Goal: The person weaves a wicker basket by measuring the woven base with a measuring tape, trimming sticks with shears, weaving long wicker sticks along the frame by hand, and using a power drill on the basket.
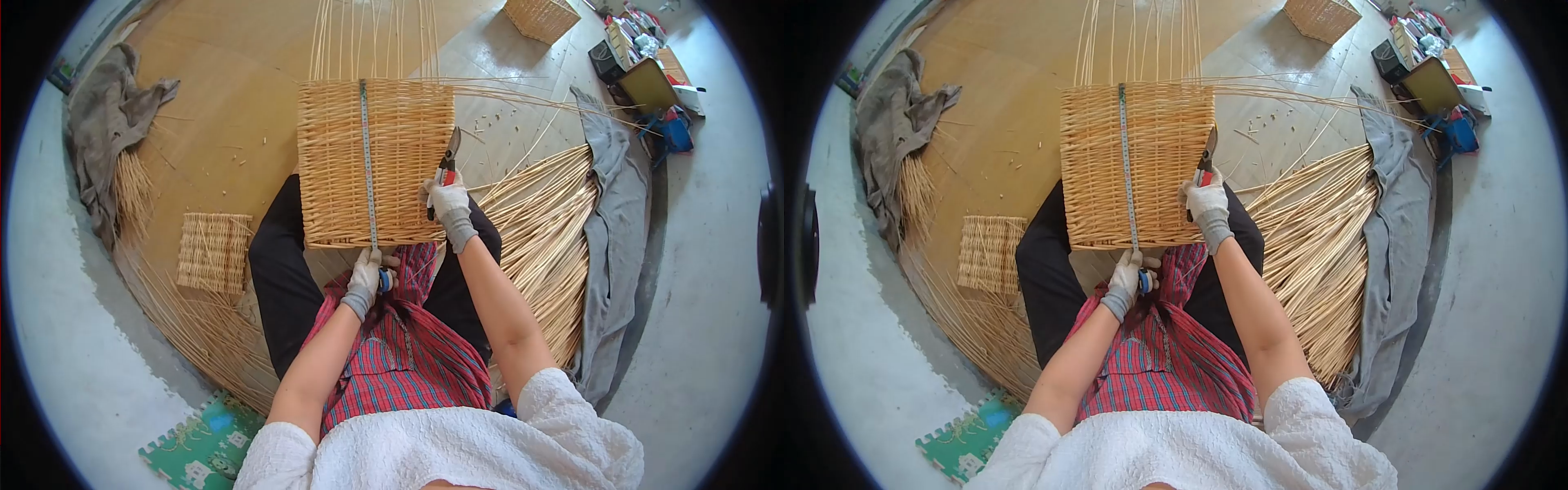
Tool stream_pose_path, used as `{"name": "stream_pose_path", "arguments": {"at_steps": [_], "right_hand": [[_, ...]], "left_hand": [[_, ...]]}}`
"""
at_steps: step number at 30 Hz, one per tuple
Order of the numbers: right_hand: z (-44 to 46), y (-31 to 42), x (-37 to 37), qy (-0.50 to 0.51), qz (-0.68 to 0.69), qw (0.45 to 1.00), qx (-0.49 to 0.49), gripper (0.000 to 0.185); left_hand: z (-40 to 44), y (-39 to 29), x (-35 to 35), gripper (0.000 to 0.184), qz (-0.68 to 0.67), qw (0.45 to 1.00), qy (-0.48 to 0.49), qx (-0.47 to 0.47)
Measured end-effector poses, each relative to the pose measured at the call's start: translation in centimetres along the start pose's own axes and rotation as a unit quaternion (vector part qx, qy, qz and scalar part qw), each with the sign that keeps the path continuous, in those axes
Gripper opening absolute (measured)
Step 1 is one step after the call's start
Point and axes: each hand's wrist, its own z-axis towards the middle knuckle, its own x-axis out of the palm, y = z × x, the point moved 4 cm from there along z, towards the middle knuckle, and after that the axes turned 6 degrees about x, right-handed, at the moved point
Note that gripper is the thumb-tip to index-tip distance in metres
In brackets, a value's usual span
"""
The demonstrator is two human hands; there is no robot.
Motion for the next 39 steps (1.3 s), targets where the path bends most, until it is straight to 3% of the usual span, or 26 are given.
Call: {"name": "stream_pose_path", "arguments": {"at_steps": [3, 7, 9, 10, 12, 15, 16, 19, 21, 26, 28, 30, 31, 32, 34, 35, 38, 39], "right_hand": [[-0.1, -0.2, -0.3, 0.017, 0.039, 0.999, -0.005, 0.059], [0.4, -0.5, -1.3, 0.023, -0.011, 1.000, -0.009, 0.055], [0.5, -0.2, -1.8, -0.004, -0.170, 0.985, -0.028, 0.049], [1.9, -2.1, -2.0, 0.025, -0.063, 0.997, -0.049, 0.045], [1.0, -1.6, -1.7, 0.042, -0.021, 0.996, -0.072, 0.043], [0.4, -1.6, -1.5, 0.023, -0.017, 0.998, -0.062, 0.046], [-0.2, -1.1, -1.4, 0.033, -0.018, 0.999, -0.026, 0.048], [-0.5, -1.1, -1.2, 0.024, 0.024, 0.999, -0.039, 0.046], [-1.2, -0.5, -1.1, 0.004, 0.018, 0.999, -0.036, 0.023], [-0.3, -1.2, -1.6, 0.028, -0.009, 0.998, -0.061, 0.024], [0.0, -1.3, -2.2, -0.092, -0.181, 0.952, -0.227, 0.021], [2.7, -3.9, -2.7, 0.011, -0.114, 0.988, -0.103, 0.050], [0.3, -2.2, -1.7, 0.042, 0.014, 0.999, -0.016, 0.050], [-0.2, -1.7, -1.4, 0.042, 0.016, 0.999, -0.013, 0.050], [-0.4, -1.3, -1.4, 0.022, 0.017, 0.999, -0.047, 0.018], [-0.5, -1.1, -1.3, 0.021, 0.019, 0.998, -0.047, 0.018], [-0.2, -1.5, -1.5, 0.030, 0.011, 0.999, -0.027, 0.051], [0.0, -1.8, -1.8, 0.032, 0.013, 0.999, -0.029, 0.051]], "left_hand": [[0.0, 0.2, -0.1, 0.024, -0.013, 1.000, 0.000, -0.006], [0.2, 0.6, -0.5, 0.023, -0.017, 1.000, 0.017, 0.006], [0.3, 0.8, -0.5, 0.023, 0.003, 1.000, 0.002, 0.011], [0.8, 1.2, -0.7, 0.023, 0.003, 1.000, 0.009, 0.025], [1.6, 2.1, -1.0, 0.025, 0.060, 0.993, 0.008, 0.099], [1.4, 2.2, -0.8, 0.027, 0.050, 0.992, 0.010, 0.119], [1.3, 2.5, -0.6, 0.028, 0.024, 0.993, 0.032, 0.114], [0.9, 1.8, 0.7, 0.028, 0.000, 0.995, 0.058, 0.076], [0.1, 1.5, 1.5, 0.031, -0.013, 0.998, 0.053, 0.041], [0.0, 1.1, 2.3, 0.035, 0.052, 0.997, 0.054, 0.036], [0.5, 1.9, 2.2, 0.032, 0.014, 0.999, 0.036, 0.008], [0.7, 1.7, 2.3, 0.031, 0.010, 0.999, 0.006, -0.043], [0.4, 1.2, 2.3, 0.031, 0.014, 0.999, 0.001, -0.047], [0.2, 0.7, 2.6, 0.030, 0.009, 0.999, 0.013, -0.051], [0.2, 0.7, 2.5, 0.029, 0.007, 0.998, 0.024, -0.055], [0.6, 1.1, 2.4, 0.029, -0.004, 0.998, 0.031, -0.052], [0.5, 1.3, 2.4, 0.029, -0.023, 0.998, 0.033, -0.046], [0.4, 1.2, 2.4, 0.029, -0.032, 0.998, 0.027, -0.042]]}}
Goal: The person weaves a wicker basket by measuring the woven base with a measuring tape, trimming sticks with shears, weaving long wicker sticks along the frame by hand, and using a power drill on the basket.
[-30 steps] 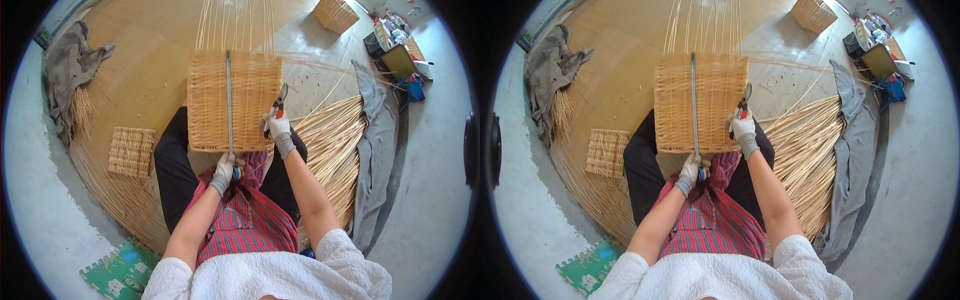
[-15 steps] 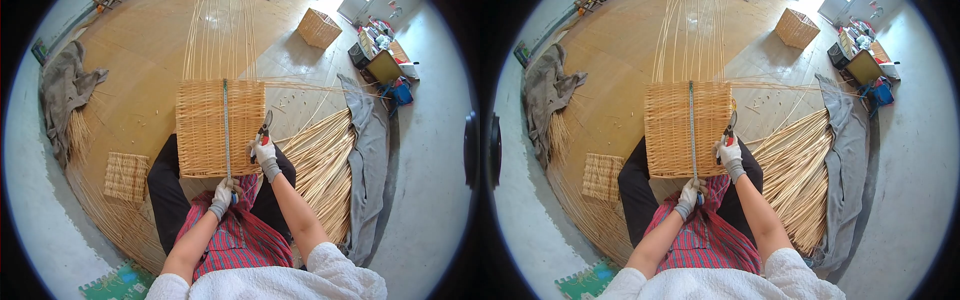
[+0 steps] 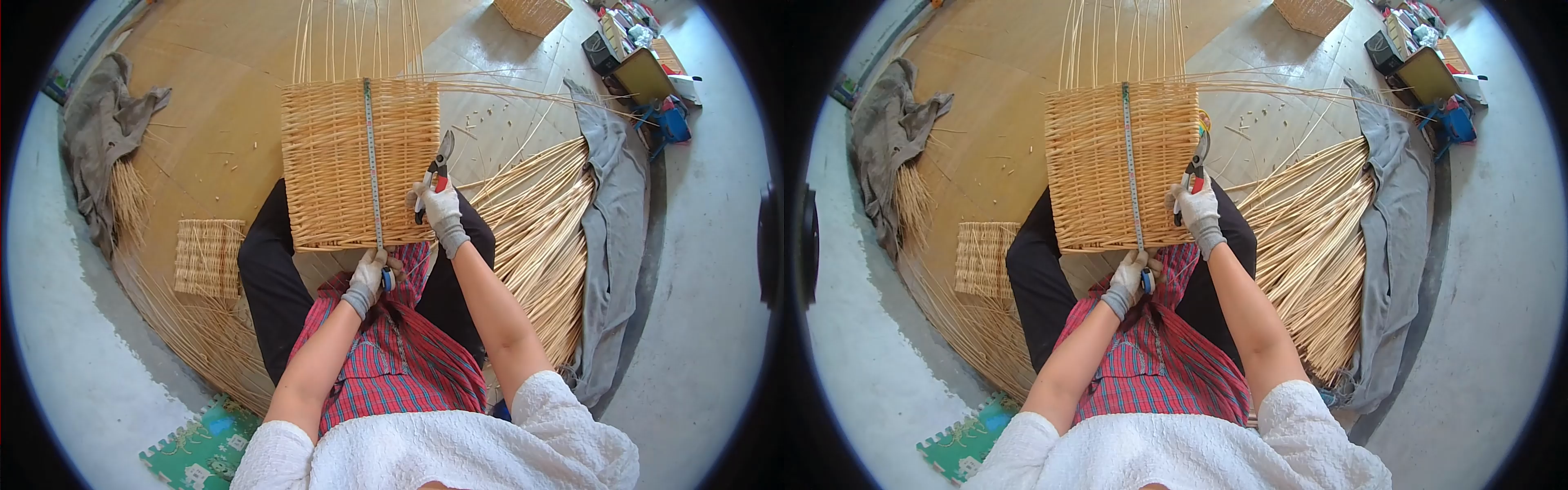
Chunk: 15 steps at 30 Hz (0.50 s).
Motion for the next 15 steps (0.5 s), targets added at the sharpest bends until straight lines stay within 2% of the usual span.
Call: {"name": "stream_pose_path", "arguments": {"at_steps": [2, 3, 5, 7, 8, 11, 15], "right_hand": [[0.9, -0.7, -0.9, -0.006, -0.107, 0.991, -0.075, 0.051], [2.3, -2.4, -1.5, 0.004, -0.113, 0.989, -0.094, 0.051], [-1.2, 1.7, -0.1, -0.010, -0.095, 0.993, -0.065, 0.053], [-1.2, 1.1, 0.4, -0.003, 0.004, 1.000, -0.006, 0.055], [-1.2, 1.0, 0.4, 0.004, 0.009, 1.000, -0.013, 0.055], [-1.2, 0.7, 0.4, 0.023, 0.062, 0.998, 0.002, 0.056], [-1.2, 0.9, 0.5, 0.025, 0.054, 0.998, 0.012, 0.058]], "left_hand": [[0.5, 0.7, -0.7, 0.028, 0.037, 0.999, -0.002, 0.023], [0.8, 0.6, -0.8, 0.027, 0.073, 0.996, -0.003, 0.045], [0.0, -0.4, -0.6, 0.025, 0.176, 0.980, -0.015, 0.089], [0.4, 0.8, -1.5, 0.025, 0.171, 0.977, -0.011, 0.124], [0.6, 1.2, -1.8, 0.026, 0.163, 0.975, -0.014, 0.150], [0.1, 1.7, -1.1, 0.025, 0.156, 0.982, 0.007, 0.110], [1.5, 2.9, -1.6, 0.026, 0.124, 0.987, 0.029, 0.102]]}}
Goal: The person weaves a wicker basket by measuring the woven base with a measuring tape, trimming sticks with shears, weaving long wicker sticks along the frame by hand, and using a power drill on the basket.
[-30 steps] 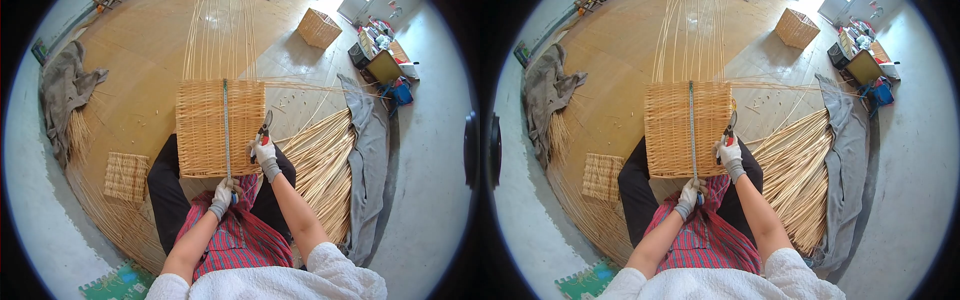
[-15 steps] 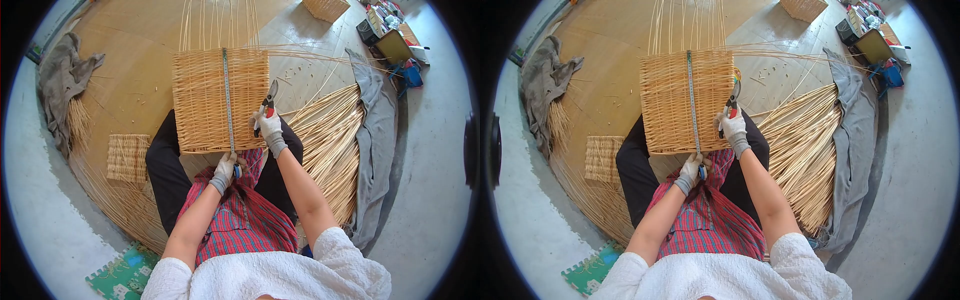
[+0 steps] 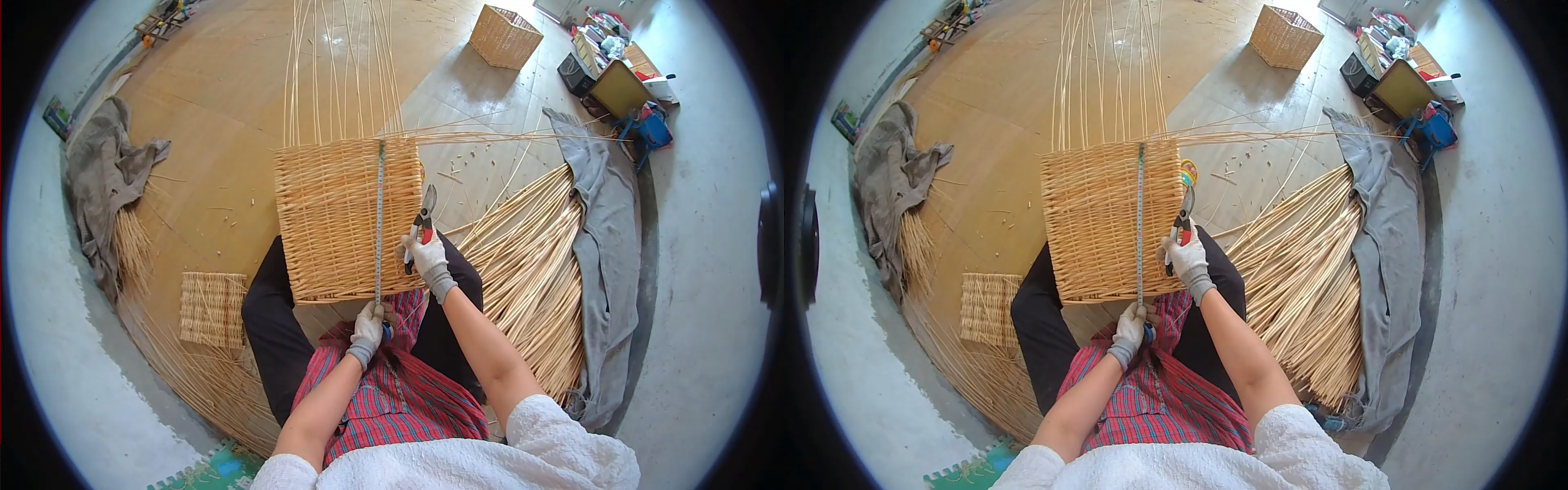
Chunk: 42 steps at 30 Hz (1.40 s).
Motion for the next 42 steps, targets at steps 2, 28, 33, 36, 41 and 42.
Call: {"name": "stream_pose_path", "arguments": {"at_steps": [2, 28, 33, 36, 41, 42], "right_hand": [[-0.3, 0.2, 0.0, -0.005, -0.006, 1.000, -0.008, 0.045], [-0.8, 0.6, 0.0, -0.009, -0.052, 0.999, -0.004, 0.053], [2.3, -2.6, -2.0, -0.046, -0.174, 0.982, -0.062, 0.063], [0.0, 0.4, -1.1, -0.069, -0.255, 0.955, -0.133, 0.056], [0.0, 0.4, -0.6, -0.060, -0.154, 0.984, -0.068, 0.035], [-0.5, 0.9, -0.4, -0.061, -0.154, 0.984, -0.068, 0.035]], "left_hand": [[0.7, 0.8, 0.3, 0.024, -0.045, 0.999, -0.004, 0.009], [-1.4, -2.7, 4.1, 0.032, -0.052, 0.999, 0.005, -0.011], [-0.6, -2.0, 4.8, 0.031, -0.017, 0.999, 0.034, -0.002], [2.5, 3.6, 2.7, 0.027, 0.106, 0.994, 0.013, 0.022], [-0.4, 0.0, 4.8, 0.026, -0.043, 0.994, 0.011, -0.099], [-0.7, 0.8, 4.8, 0.025, -0.077, 0.991, 0.021, -0.110]]}}
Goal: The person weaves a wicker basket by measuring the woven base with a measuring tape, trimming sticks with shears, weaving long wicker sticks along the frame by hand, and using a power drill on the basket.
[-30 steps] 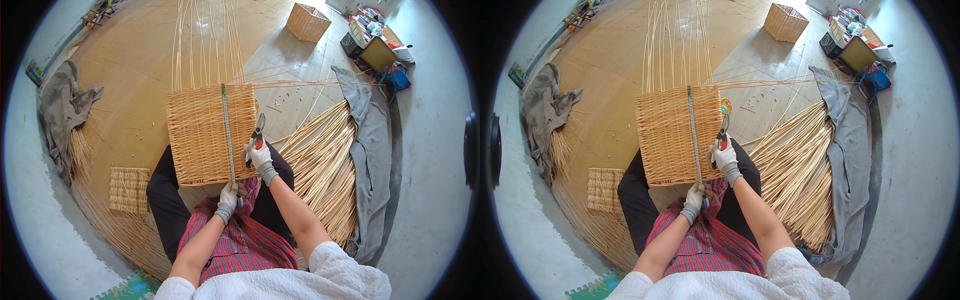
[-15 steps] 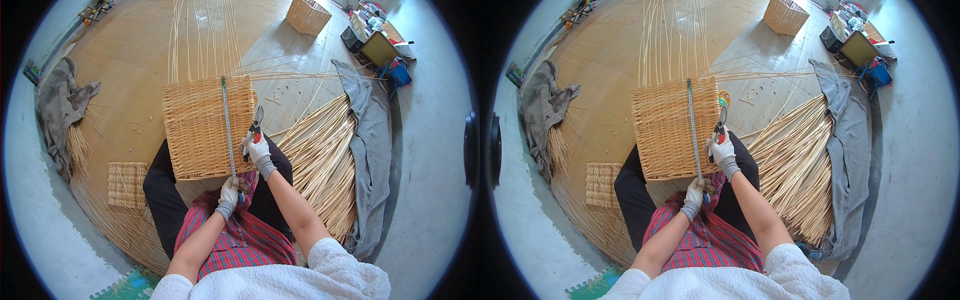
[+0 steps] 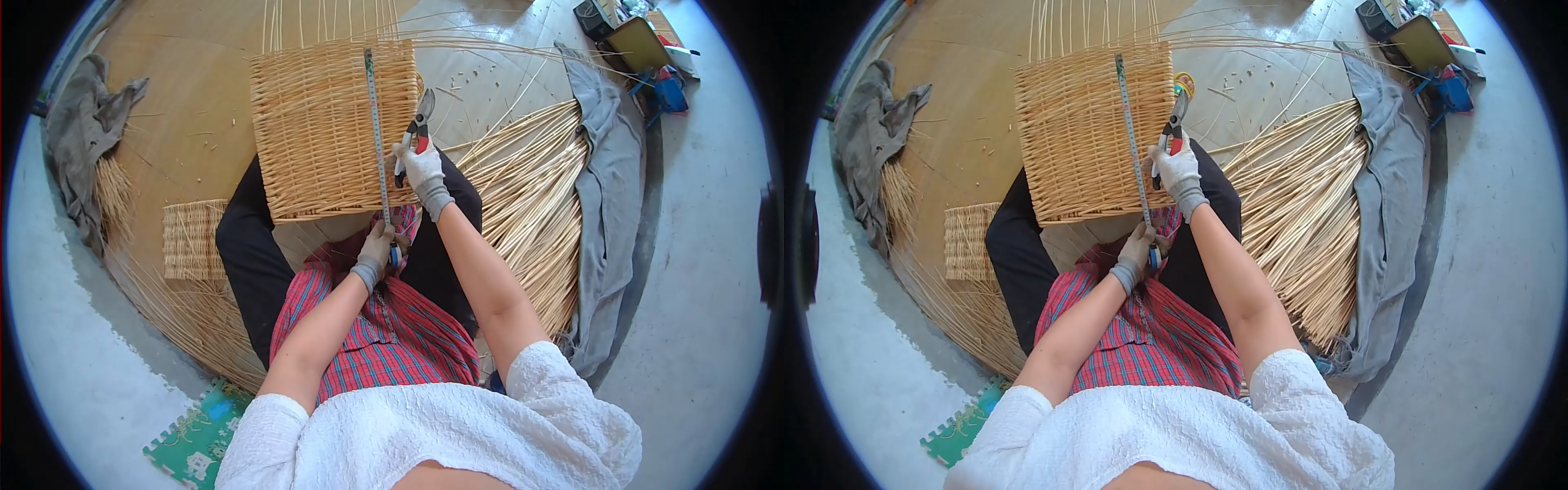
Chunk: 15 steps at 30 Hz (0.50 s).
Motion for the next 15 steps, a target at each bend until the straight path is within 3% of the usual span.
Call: {"name": "stream_pose_path", "arguments": {"at_steps": [1, 3, 6, 10, 15], "right_hand": [[-0.7, 0.8, 0.1, 0.005, 0.022, 0.999, 0.024, 0.036], [0.4, -0.8, 0.4, 0.025, 0.079, 0.996, 0.023, 0.037], [0.1, -0.4, 0.0, 0.019, 0.024, 0.999, -0.019, 0.034], [-0.3, -0.2, 0.4, 0.046, 0.112, 0.992, 0.021, 0.031], [-0.5, -0.2, 0.4, 0.041, 0.124, 0.991, 0.039, 0.034]], "left_hand": [[-0.3, 0.7, -0.3, 0.025, 0.000, 1.000, 0.000, 0.000], [-0.8, 0.9, -0.4, 0.024, 0.034, 0.993, 0.017, 0.107], [-1.1, 0.4, -1.3, 0.023, 0.066, 0.992, -0.017, 0.105], [-1.0, -2.1, -0.7, 0.023, 0.022, 0.988, -0.010, 0.153], [-1.8, -3.2, -0.4, 0.026, 0.077, 0.990, -0.004, 0.116]]}}
